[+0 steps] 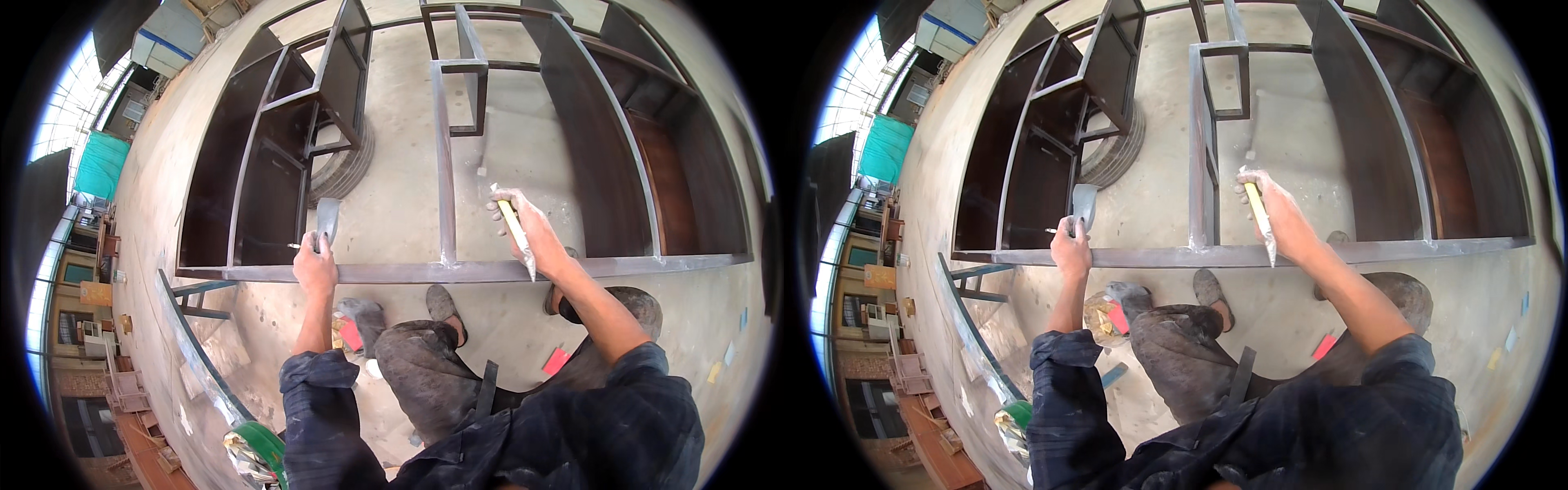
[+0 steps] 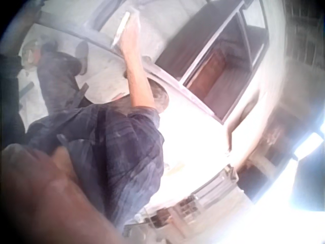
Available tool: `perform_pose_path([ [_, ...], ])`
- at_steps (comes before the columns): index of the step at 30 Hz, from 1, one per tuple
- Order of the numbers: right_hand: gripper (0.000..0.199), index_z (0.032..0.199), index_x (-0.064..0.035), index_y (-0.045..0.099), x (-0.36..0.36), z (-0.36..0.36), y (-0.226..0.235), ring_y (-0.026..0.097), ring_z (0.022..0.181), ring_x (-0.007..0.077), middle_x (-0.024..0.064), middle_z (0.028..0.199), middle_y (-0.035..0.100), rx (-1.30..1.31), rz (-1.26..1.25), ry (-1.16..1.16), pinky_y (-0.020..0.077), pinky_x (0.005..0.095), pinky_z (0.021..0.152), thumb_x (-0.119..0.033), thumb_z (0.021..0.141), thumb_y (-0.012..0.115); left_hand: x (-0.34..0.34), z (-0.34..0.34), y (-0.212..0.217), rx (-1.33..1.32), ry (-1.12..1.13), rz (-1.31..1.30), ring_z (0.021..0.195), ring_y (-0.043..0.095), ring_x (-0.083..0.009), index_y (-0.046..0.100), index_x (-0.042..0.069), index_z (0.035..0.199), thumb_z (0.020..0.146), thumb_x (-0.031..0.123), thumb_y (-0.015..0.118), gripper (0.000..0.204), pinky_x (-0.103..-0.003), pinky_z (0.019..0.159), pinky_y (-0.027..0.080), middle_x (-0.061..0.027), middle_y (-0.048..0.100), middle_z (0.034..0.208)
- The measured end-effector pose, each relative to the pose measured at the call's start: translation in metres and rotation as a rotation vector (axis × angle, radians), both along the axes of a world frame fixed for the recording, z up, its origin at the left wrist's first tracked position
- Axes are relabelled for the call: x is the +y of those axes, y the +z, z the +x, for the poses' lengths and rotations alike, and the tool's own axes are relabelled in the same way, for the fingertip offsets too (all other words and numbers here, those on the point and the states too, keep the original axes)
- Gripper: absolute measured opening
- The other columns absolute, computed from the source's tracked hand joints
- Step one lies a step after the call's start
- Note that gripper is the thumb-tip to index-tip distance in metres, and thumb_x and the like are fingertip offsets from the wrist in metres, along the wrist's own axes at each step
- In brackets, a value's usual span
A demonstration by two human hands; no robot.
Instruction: The person sands a metal frame structure using a sanding block and a scraper tool. They work on various sections of the frame, including corners and long edges, to smooth the surface.
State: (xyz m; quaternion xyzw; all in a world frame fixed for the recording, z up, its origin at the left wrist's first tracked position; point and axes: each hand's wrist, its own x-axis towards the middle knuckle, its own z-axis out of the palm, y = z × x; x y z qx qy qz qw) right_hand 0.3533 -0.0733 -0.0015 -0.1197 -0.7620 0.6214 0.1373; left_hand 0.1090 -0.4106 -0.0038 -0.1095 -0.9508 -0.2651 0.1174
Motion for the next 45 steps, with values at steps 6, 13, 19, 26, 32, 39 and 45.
perform_pose_path([
  [6, 0.05, 0.146, 0.0026, 0.042, -0.022, -0.008, 0.014, 0.052, 0.133, 0.0312, 0.0168, 0.142, 0.049, 0.162, -0.773, 0.117, 0.0533, 0.0521, 0.103, -0.026, 0.105, 0.048, -0.004, -0.004, -0.009, 0.097, -0.019, -0.009, 0.075, 0.073, -0.0282, 0.069, 0.006, 0.108, 0.098, 0.026, 0.064, 0.023, -0.04, 0.07, 0.054, -0.0139, 0.074, 0.089],
  [13, 0.056, 0.154, -0.0065, 0.035, -0.04, -0.031, 0.014, 0.061, 0.084, 0.0176, 0.0121, 0.124, 0.059, 0.036, -0.36, -0.258, 0.0561, 0.0394, 0.074, -0.004, 0.099, 0.048, -0.005, -0.005, -0.015, 0.128, -0.042, -0.021, 0.064, 0.072, -0.0215, 0.069, 0.005, 0.104, 0.098, 0.024, 0.064, 0.02, -0.037, 0.065, 0.053, -0.01, 0.073, 0.081],
  [19, 0.05, 0.144, -0.0043, 0.053, -0.051, -0.047, -0.005, 0.062, 0.081, 0.0415, 0.0209, 0.089, 0.065, -0.055, 0.486, -0.288, 0.0508, 0.0486, 0.078, -0.004, 0.094, 0.051, -0.002, -0.003, -0.006, 0.051, -0.038, 0.012, 0.08, 0.071, -0.0331, 0.069, 0.005, 0.108, 0.096, 0.025, 0.064, 0.023, -0.043, 0.072, 0.053, -0.015, 0.074, 0.091],
  [26, 0.043, 0.134, -0.0071, 0.064, -0.05, -0.064, -0.002, 0.063, 0.081, 0.0409, 0.0237, 0.087, 0.062, -0.062, 0.469, -0.321, 0.0517, 0.0494, 0.077, -0.006, 0.092, 0.054, 0.0, -0.002, -0.003, 0.043, -0.023, 0.018, 0.085, 0.071, -0.0377, 0.069, 0.005, 0.108, 0.095, 0.025, 0.065, 0.024, -0.045, 0.075, 0.054, -0.0168, 0.074, 0.094],
  [32, 0.042, 0.132, -0.0061, 0.066, -0.05, -0.069, -0.009, 0.062, 0.08, 0.0402, 0.023, 0.085, 0.062, -0.049, 0.495, -0.352, 0.0516, 0.0485, 0.075, -0.005, 0.091, 0.055, -0.002, -0.003, -0.004, 0.004, -0.025, 0.015, 0.082, 0.071, -0.0367, 0.069, 0.004, 0.108, 0.095, 0.025, 0.066, 0.024, -0.045, 0.074, 0.053, -0.0164, 0.074, 0.09],
  [39, 0.045, 0.134, -0.0089, 0.066, -0.041, -0.08, -0.015, 0.061, 0.079, 0.0376, 0.021, 0.082, 0.06, -0.022, 0.521, -0.347, 0.0503, 0.0468, 0.076, -0.004, 0.091, 0.053, -0.003, -0.002, -0.004, 0.069, -0.061, 0.015, 0.063, 0.072, -0.0205, 0.069, 0.002, 0.104, 0.097, 0.02, 0.064, 0.02, -0.036, 0.063, 0.053, -0.0105, 0.072, 0.08],
  [45, 0.045, 0.133, -0.0083, 0.066, -0.032, -0.093, -0.015, 0.061, 0.081, 0.0374, 0.0212, 0.082, 0.061, -0.032, 0.563, -0.354, 0.0501, 0.0474, 0.077, -0.004, 0.091, 0.054, 0.002, 0.001, 0.001, 0.036, -0.065, 0.027, 0.063, 0.072, -0.0199, 0.069, 0.002, 0.104, 0.097, 0.019, 0.064, 0.02, -0.035, 0.063, 0.053, -0.0105, 0.072, 0.079],
])
